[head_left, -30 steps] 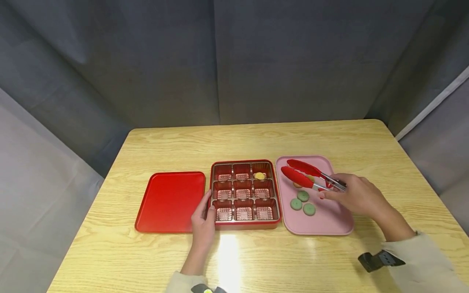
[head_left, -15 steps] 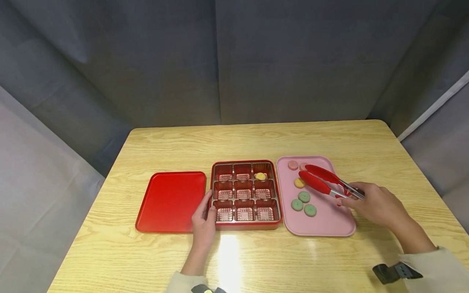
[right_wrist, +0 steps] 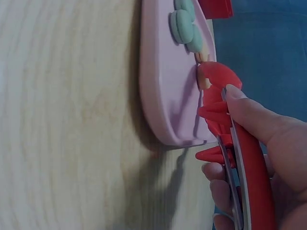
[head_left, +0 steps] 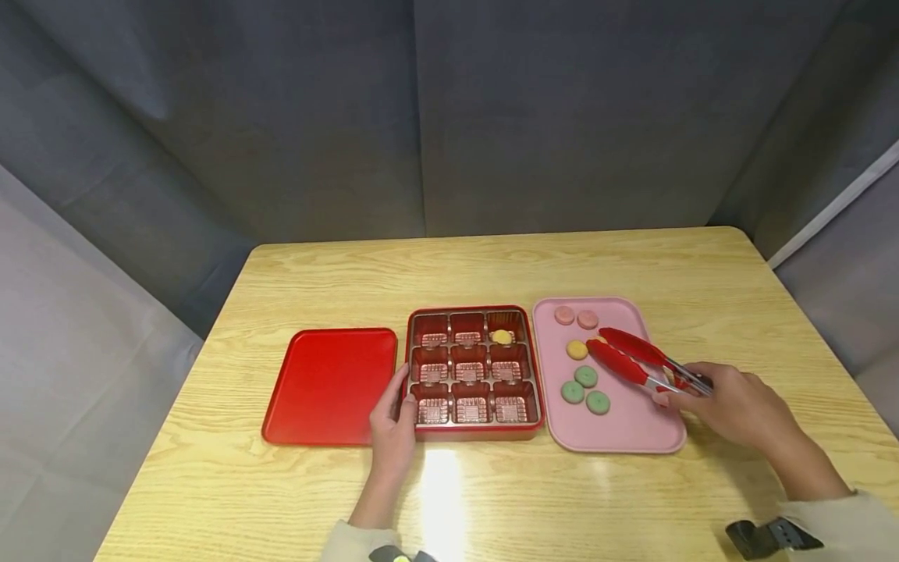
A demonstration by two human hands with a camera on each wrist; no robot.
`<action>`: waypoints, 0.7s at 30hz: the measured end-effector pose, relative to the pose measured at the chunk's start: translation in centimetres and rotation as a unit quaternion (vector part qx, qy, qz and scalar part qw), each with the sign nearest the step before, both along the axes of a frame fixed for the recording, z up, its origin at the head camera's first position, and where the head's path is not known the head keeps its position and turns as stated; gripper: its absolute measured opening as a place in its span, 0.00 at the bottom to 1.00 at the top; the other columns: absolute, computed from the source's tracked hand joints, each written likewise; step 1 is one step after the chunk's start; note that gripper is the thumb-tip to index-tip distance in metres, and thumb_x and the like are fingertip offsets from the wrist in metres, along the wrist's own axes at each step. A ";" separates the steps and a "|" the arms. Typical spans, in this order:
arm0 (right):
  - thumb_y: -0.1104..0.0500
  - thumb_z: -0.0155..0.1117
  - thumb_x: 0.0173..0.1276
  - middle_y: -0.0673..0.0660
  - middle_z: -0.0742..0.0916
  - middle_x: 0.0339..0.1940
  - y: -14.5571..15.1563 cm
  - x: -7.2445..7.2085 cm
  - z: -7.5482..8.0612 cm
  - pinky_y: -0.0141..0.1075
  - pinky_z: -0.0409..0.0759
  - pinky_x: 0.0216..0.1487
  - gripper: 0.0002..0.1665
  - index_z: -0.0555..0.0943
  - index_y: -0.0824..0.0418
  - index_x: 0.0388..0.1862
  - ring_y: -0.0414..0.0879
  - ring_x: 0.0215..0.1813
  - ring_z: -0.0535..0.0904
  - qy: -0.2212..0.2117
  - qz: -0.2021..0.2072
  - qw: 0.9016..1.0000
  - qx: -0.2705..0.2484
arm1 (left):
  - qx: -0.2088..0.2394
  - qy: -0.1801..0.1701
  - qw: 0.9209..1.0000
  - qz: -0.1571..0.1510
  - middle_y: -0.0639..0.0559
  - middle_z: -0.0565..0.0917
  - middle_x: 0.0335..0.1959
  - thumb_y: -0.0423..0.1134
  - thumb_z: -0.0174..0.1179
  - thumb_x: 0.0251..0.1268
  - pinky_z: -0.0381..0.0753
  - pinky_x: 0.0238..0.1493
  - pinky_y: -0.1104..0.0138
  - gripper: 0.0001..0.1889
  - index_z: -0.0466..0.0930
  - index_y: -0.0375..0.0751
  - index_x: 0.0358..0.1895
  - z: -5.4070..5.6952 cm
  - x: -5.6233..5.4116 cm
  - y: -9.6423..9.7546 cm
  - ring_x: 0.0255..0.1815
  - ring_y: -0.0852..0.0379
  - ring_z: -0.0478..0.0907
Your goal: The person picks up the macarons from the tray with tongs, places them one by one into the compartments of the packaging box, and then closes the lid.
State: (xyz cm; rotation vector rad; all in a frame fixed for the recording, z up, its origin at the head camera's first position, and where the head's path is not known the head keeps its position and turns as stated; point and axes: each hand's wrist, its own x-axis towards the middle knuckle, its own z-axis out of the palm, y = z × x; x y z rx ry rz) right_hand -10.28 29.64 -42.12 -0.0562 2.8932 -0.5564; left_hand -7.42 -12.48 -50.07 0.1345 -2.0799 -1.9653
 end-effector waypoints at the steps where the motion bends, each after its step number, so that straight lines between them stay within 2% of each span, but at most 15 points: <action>1: 0.28 0.64 0.49 0.71 0.82 0.43 0.0 0.1 -0.1 0.34 0.64 0.24 0.55 0.73 0.73 0.57 0.52 0.32 0.74 -0.001 0.000 1.000 -0.001 | 0.000 0.001 1.000 -0.001 0.48 0.70 0.66 0.25 0.46 0.66 0.67 0.60 0.78 0.25 0.69 0.46 0.66 0.0 0.0 0.0 0.66 0.54 0.66; 14: 0.27 0.63 0.49 0.73 0.80 0.45 0.2 0.2 -0.6 0.35 0.67 0.25 0.57 0.71 0.74 0.59 0.54 0.35 0.74 -0.027 -0.011 1.000 -0.006 | 0.000 0.006 1.000 -0.002 0.47 0.70 0.66 0.25 0.46 0.66 0.65 0.62 0.78 0.25 0.69 0.44 0.66 0.0 0.1 0.0 0.68 0.54 0.64; 21: 0.28 0.64 0.50 0.70 0.82 0.41 0.2 0.1 0.1 0.34 0.64 0.24 0.54 0.73 0.73 0.57 0.51 0.31 0.74 0.011 -0.001 1.000 -0.001 | 0.001 0.003 1.000 -0.004 0.47 0.70 0.67 0.25 0.46 0.66 0.66 0.62 0.77 0.25 0.69 0.44 0.66 0.0 0.0 0.0 0.67 0.54 0.64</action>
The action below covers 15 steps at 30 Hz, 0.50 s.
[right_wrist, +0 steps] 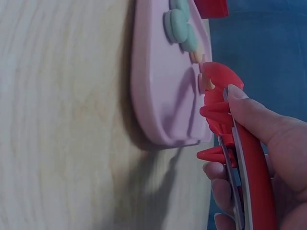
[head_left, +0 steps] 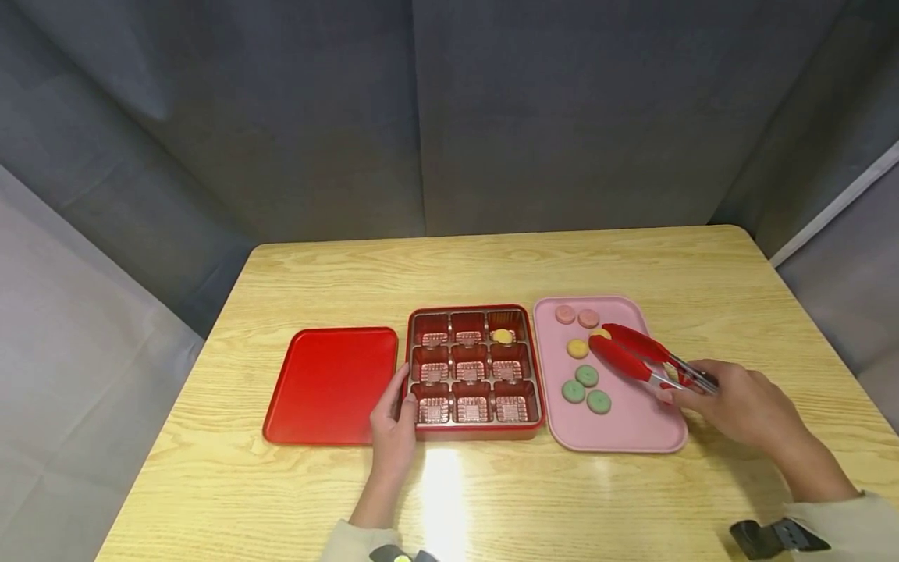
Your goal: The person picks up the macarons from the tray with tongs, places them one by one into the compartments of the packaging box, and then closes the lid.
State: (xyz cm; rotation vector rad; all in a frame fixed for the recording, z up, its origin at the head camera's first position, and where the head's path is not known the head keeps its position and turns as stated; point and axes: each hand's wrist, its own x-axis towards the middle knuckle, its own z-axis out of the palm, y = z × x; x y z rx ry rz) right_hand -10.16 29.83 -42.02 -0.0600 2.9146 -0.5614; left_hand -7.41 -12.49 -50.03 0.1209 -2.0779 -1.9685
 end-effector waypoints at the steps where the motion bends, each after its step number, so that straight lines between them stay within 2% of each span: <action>1: 0.28 0.65 0.50 0.69 0.83 0.40 -0.1 -0.1 0.1 0.34 0.64 0.24 0.53 0.74 0.72 0.57 0.51 0.31 0.74 0.005 0.001 1.000 -0.002 | 0.001 -0.001 1.000 0.000 0.47 0.70 0.67 0.25 0.46 0.66 0.66 0.61 0.77 0.25 0.69 0.44 0.66 0.0 0.0 0.0 0.67 0.53 0.65; 7: 0.30 0.66 0.50 0.65 0.82 0.37 -1.2 -0.5 1.1 0.34 0.64 0.22 0.52 0.73 0.71 0.58 0.50 0.30 0.72 0.013 0.002 1.000 -0.014 | 0.010 0.002 1.000 -0.001 0.47 0.69 0.67 0.24 0.46 0.66 0.68 0.60 0.77 0.25 0.68 0.42 0.66 0.1 0.0 -0.1 0.66 0.53 0.66; 15: 0.30 0.68 0.48 0.62 0.82 0.35 -2.7 -0.8 2.1 0.34 0.63 0.20 0.53 0.73 0.69 0.59 0.50 0.29 0.72 0.030 0.011 0.999 -0.024 | -0.006 -0.002 1.000 0.004 0.47 0.71 0.66 0.25 0.46 0.66 0.70 0.58 0.77 0.26 0.69 0.45 0.66 0.1 0.0 0.0 0.65 0.52 0.68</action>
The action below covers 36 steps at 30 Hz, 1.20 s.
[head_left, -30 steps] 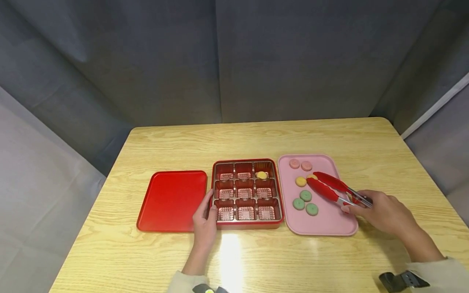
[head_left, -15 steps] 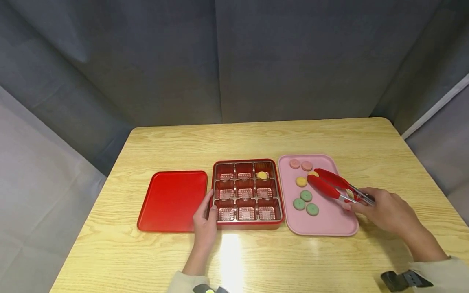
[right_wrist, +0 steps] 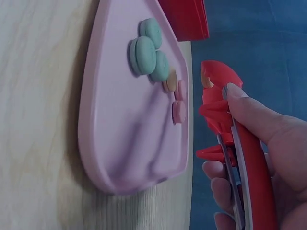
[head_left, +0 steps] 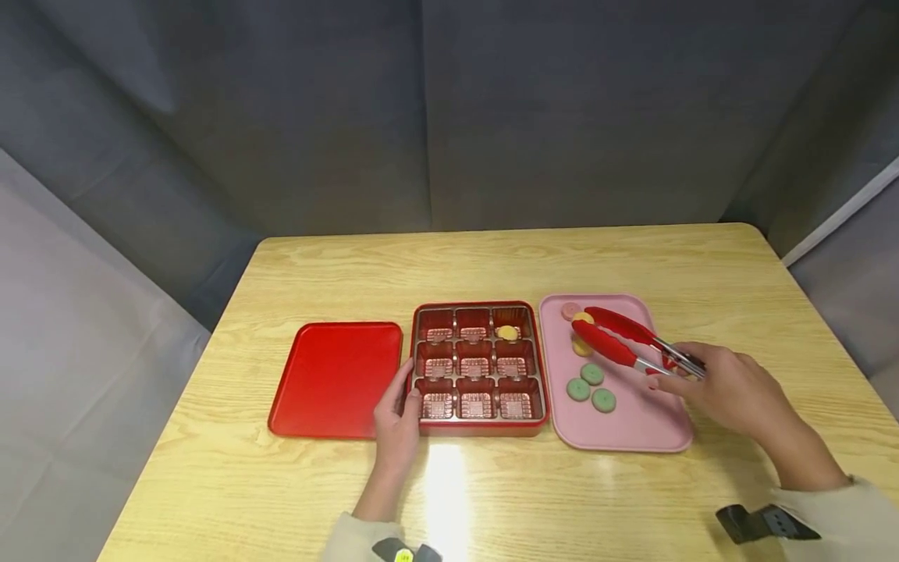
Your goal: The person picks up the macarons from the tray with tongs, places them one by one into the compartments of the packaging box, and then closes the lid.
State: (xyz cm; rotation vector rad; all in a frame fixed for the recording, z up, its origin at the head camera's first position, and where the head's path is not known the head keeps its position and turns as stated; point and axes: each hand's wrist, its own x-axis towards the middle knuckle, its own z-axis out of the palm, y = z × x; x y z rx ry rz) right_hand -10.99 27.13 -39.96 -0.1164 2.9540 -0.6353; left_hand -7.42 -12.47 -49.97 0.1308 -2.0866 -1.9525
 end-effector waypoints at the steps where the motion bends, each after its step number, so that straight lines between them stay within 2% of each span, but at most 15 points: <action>1: 0.30 0.68 0.48 0.61 0.82 0.34 -0.2 -0.1 0.0 0.34 0.63 0.19 0.52 0.74 0.69 0.59 0.49 0.29 0.71 0.005 0.000 1.000 -0.003 | 0.000 0.000 1.000 0.000 0.47 0.71 0.66 0.25 0.46 0.66 0.70 0.58 0.77 0.26 0.69 0.45 0.66 0.0 0.0 0.0 0.64 0.51 0.68; 10: 0.31 0.68 0.49 0.55 0.80 0.25 -2.3 -1.2 0.3 0.34 0.63 0.20 0.50 0.74 0.68 0.58 0.48 0.27 0.70 0.017 0.012 1.000 -0.024 | 0.013 0.001 1.000 -0.004 0.47 0.70 0.66 0.25 0.46 0.66 0.70 0.58 0.77 0.26 0.69 0.45 0.66 -0.2 -0.2 0.1 0.64 0.50 0.69; 16: 0.36 0.70 0.50 0.56 0.79 0.25 -4.3 -1.8 0.9 0.34 0.65 0.20 0.44 0.75 0.65 0.57 0.48 0.27 0.71 0.014 0.025 0.999 -0.034 | 0.015 0.002 1.000 -0.005 0.48 0.70 0.66 0.25 0.46 0.66 0.71 0.57 0.77 0.26 0.69 0.46 0.66 -0.1 -0.2 0.1 0.64 0.50 0.69; 22: 0.40 0.72 0.51 0.56 0.81 0.28 -6.3 -2.6 1.5 0.34 0.66 0.21 0.41 0.75 0.62 0.59 0.48 0.28 0.72 0.028 0.055 0.998 -0.029 | 0.017 -0.003 1.000 -0.001 0.48 0.70 0.66 0.25 0.46 0.67 0.69 0.60 0.76 0.25 0.69 0.46 0.66 -0.1 -0.1 0.0 0.65 0.53 0.67; 27: 0.41 0.72 0.52 0.52 0.77 0.22 -7.7 -3.1 1.5 0.34 0.63 0.21 0.41 0.76 0.61 0.60 0.45 0.25 0.70 0.043 0.093 0.994 -0.030 | 0.016 -0.004 1.000 -0.002 0.48 0.70 0.66 0.25 0.46 0.67 0.69 0.59 0.76 0.25 0.69 0.46 0.66 -0.2 -0.1 0.0 0.65 0.53 0.67; 29: 0.43 0.73 0.51 0.51 0.76 0.20 -8.3 -3.2 1.4 0.34 0.62 0.21 0.40 0.76 0.61 0.60 0.44 0.24 0.69 0.050 0.104 0.993 -0.032 | 0.014 -0.005 1.000 -0.004 0.45 0.70 0.66 0.24 0.46 0.66 0.70 0.59 0.77 0.25 0.69 0.42 0.66 0.6 0.1 0.1 0.65 0.50 0.67; 31: 0.44 0.73 0.51 0.50 0.74 0.19 -8.8 -3.3 1.3 0.34 0.62 0.21 0.40 0.76 0.60 0.61 0.44 0.23 0.68 0.053 0.110 0.992 -0.029 | 0.013 -0.003 1.000 -0.004 0.45 0.70 0.66 0.25 0.46 0.66 0.70 0.58 0.77 0.25 0.69 0.42 0.66 0.7 0.1 0.1 0.65 0.49 0.68; 34: 0.44 0.74 0.51 0.51 0.74 0.21 -9.5 -3.4 1.3 0.34 0.63 0.23 0.42 0.75 0.60 0.63 0.44 0.23 0.67 0.057 0.116 0.991 -0.024 | 0.010 -0.007 1.000 -0.003 0.45 0.70 0.66 0.25 0.46 0.66 0.70 0.59 0.77 0.25 0.69 0.43 0.66 0.7 0.1 0.2 0.65 0.49 0.68; 36: 0.42 0.74 0.50 0.54 0.76 0.25 -9.8 -3.4 1.2 0.34 0.62 0.23 0.45 0.73 0.62 0.64 0.44 0.22 0.66 0.054 0.116 0.992 -0.023 | 0.009 -0.005 1.000 0.000 0.48 0.70 0.66 0.26 0.47 0.66 0.70 0.59 0.76 0.25 0.69 0.47 0.66 -0.1 -0.1 0.0 0.65 0.51 0.68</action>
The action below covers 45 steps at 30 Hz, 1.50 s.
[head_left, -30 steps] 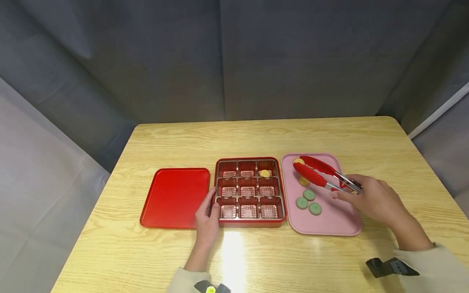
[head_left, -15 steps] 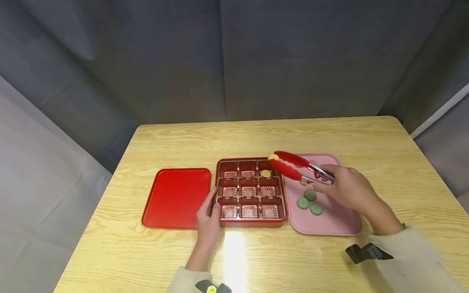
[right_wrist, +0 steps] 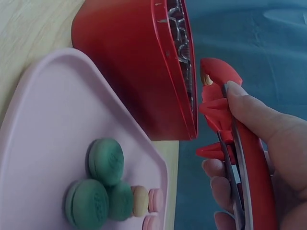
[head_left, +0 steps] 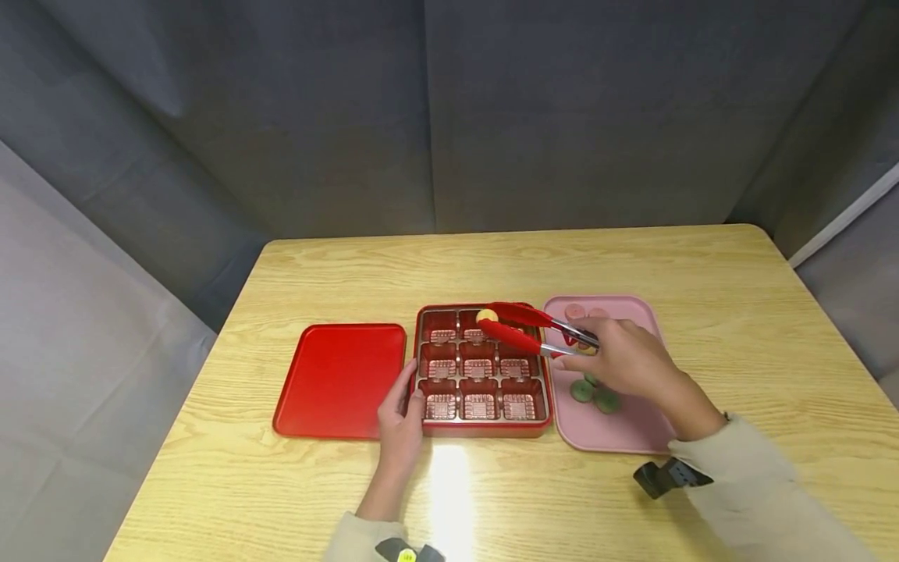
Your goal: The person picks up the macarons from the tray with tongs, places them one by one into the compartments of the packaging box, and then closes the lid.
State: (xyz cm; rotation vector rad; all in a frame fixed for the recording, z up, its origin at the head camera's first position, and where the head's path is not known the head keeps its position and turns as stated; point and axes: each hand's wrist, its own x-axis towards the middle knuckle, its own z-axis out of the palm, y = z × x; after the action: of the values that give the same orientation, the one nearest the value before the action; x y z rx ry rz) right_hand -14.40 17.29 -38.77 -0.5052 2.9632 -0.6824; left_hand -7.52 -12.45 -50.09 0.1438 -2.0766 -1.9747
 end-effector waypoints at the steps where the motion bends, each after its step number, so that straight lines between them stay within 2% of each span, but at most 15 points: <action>1: 0.42 0.74 0.50 0.55 0.76 0.26 -0.2 0.0 -0.1 0.33 0.62 0.23 0.46 0.72 0.63 0.64 0.43 0.21 0.65 -0.006 -0.001 1.000 -0.001 | -0.001 0.000 1.000 0.001 0.48 0.70 0.66 0.26 0.47 0.66 0.70 0.58 0.77 0.26 0.69 0.47 0.66 -0.1 0.0 0.0 0.65 0.51 0.68; 6: 0.36 0.73 0.47 0.62 0.80 0.39 -0.7 -0.1 -0.4 0.33 0.61 0.22 0.52 0.71 0.65 0.65 0.44 0.21 0.64 -0.022 -0.008 1.000 0.010 | 0.005 0.000 1.000 -0.002 0.47 0.70 0.66 0.25 0.47 0.66 0.71 0.58 0.75 0.26 0.69 0.46 0.66 -0.2 0.1 0.0 0.65 0.49 0.68; 9: 0.36 0.73 0.46 0.61 0.78 0.36 -0.7 -0.2 -0.7 0.34 0.62 0.22 0.52 0.71 0.65 0.64 0.46 0.22 0.66 -0.024 -0.009 1.000 0.017 | 0.008 0.000 1.000 -0.007 0.46 0.70 0.67 0.26 0.47 0.66 0.70 0.61 0.72 0.25 0.69 0.46 0.66 -0.2 0.1 0.1 0.66 0.50 0.67; 12: 0.36 0.73 0.46 0.57 0.73 0.29 -0.7 -0.3 -0.9 0.34 0.61 0.21 0.48 0.74 0.65 0.60 0.46 0.22 0.65 -0.028 -0.009 0.999 0.013 | 0.003 -0.003 1.000 -0.005 0.47 0.70 0.66 0.26 0.46 0.66 0.70 0.61 0.70 0.25 0.69 0.47 0.66 -0.2 0.1 0.1 0.66 0.51 0.67; 17: 0.35 0.73 0.46 0.56 0.73 0.31 -0.7 -0.3 -1.0 0.34 0.62 0.21 0.42 0.76 0.63 0.51 0.46 0.21 0.67 -0.037 -0.016 0.999 0.014 | -0.001 -0.003 1.000 -0.002 0.48 0.70 0.66 0.26 0.47 0.66 0.70 0.60 0.73 0.25 0.69 0.47 0.66 -0.2 0.1 0.1 0.65 0.51 0.68; 24: 0.35 0.73 0.45 0.62 0.78 0.44 -0.6 -0.2 -0.9 0.34 0.62 0.23 0.53 0.71 0.67 0.62 0.46 0.23 0.67 -0.033 -0.012 0.999 0.011 | 0.002 -0.007 1.000 -0.007 0.47 0.70 0.67 0.26 0.46 0.67 0.69 0.62 0.70 0.25 0.69 0.47 0.66 -0.1 0.1 0.2 0.66 0.52 0.67; 26: 0.36 0.73 0.45 0.62 0.78 0.43 -0.6 -0.2 -0.9 0.34 0.62 0.23 0.52 0.71 0.67 0.63 0.47 0.23 0.67 -0.030 -0.010 0.999 0.012 | 0.003 -0.010 1.000 -0.006 0.48 0.70 0.67 0.26 0.46 0.67 0.69 0.63 0.69 0.25 0.69 0.47 0.66 -0.2 0.1 0.1 0.66 0.52 0.67; 29: 0.37 0.74 0.46 0.65 0.80 0.50 -0.5 -0.2 -0.9 0.34 0.64 0.24 0.53 0.69 0.65 0.66 0.46 0.24 0.68 -0.026 -0.007 1.000 0.010 | 0.001 -0.010 1.000 -0.005 0.48 0.70 0.67 0.26 0.47 0.66 0.68 0.63 0.67 0.25 0.69 0.47 0.66 -0.1 0.1 0.0 0.66 0.52 0.67; 33: 0.41 0.74 0.49 0.63 0.82 0.44 -0.2 -0.4 -0.7 0.34 0.66 0.26 0.51 0.68 0.63 0.68 0.46 0.25 0.70 -0.021 -0.006 1.000 0.005 | -0.006 -0.002 1.000 -0.003 0.47 0.70 0.66 0.27 0.47 0.66 0.68 0.63 0.69 0.25 0.69 0.47 0.66 0.0 0.1 0.0 0.66 0.52 0.66; 36: 0.44 0.74 0.50 0.56 0.80 0.31 0.3 -0.4 -0.7 0.35 0.66 0.26 0.47 0.70 0.60 0.67 0.46 0.26 0.70 -0.011 -0.005 1.000 0.002 | -0.006 0.004 1.000 -0.005 0.47 0.70 0.67 0.26 0.47 0.67 0.68 0.62 0.71 0.25 0.69 0.46 0.66 -0.1 0.0 0.0 0.66 0.52 0.66; 39: 0.45 0.73 0.51 0.52 0.77 0.24 0.9 -0.4 -0.6 0.35 0.64 0.24 0.41 0.74 0.61 0.63 0.45 0.25 0.69 -0.007 -0.004 1.000 0.001 | -0.001 0.006 1.000 -0.010 0.46 0.70 0.67 0.26 0.46 0.66 0.68 0.62 0.72 0.25 0.69 0.46 0.66 -0.2 -0.1 0.0 0.67 0.52 0.66; 42: 0.44 0.73 0.52 0.50 0.75 0.21 1.5 -0.3 -0.4 0.35 0.62 0.21 0.37 0.77 0.59 0.58 0.44 0.24 0.69 -0.008 -0.008 1.000 0.003 | 0.000 0.003 1.000 -0.008 0.47 0.70 0.66 0.26 0.46 0.66 0.69 0.62 0.71 0.25 0.69 0.46 0.66 -0.2 -0.1 -0.1 0.66 0.52 0.66; 45: 0.40 0.71 0.52 0.50 0.76 0.21 2.2 -0.4 -0.1 0.35 0.61 0.21 0.38 0.77 0.58 0.59 0.45 0.25 0.69 -0.019 -0.018 1.000 0.003 | -0.004 -0.002 1.000 -0.003 0.47 0.70 0.66 0.26 0.47 0.66 0.68 0.62 0.72 0.26 0.69 0.47 0.66 -0.1 0.0 -0.1 0.66 0.53 0.66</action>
State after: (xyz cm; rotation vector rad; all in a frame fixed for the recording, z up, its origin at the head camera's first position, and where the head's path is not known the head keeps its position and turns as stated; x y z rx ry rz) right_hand -14.80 19.53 -38.91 -0.4330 2.9443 -0.6797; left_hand -7.49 -12.53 -50.23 0.1400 -2.0894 -1.9707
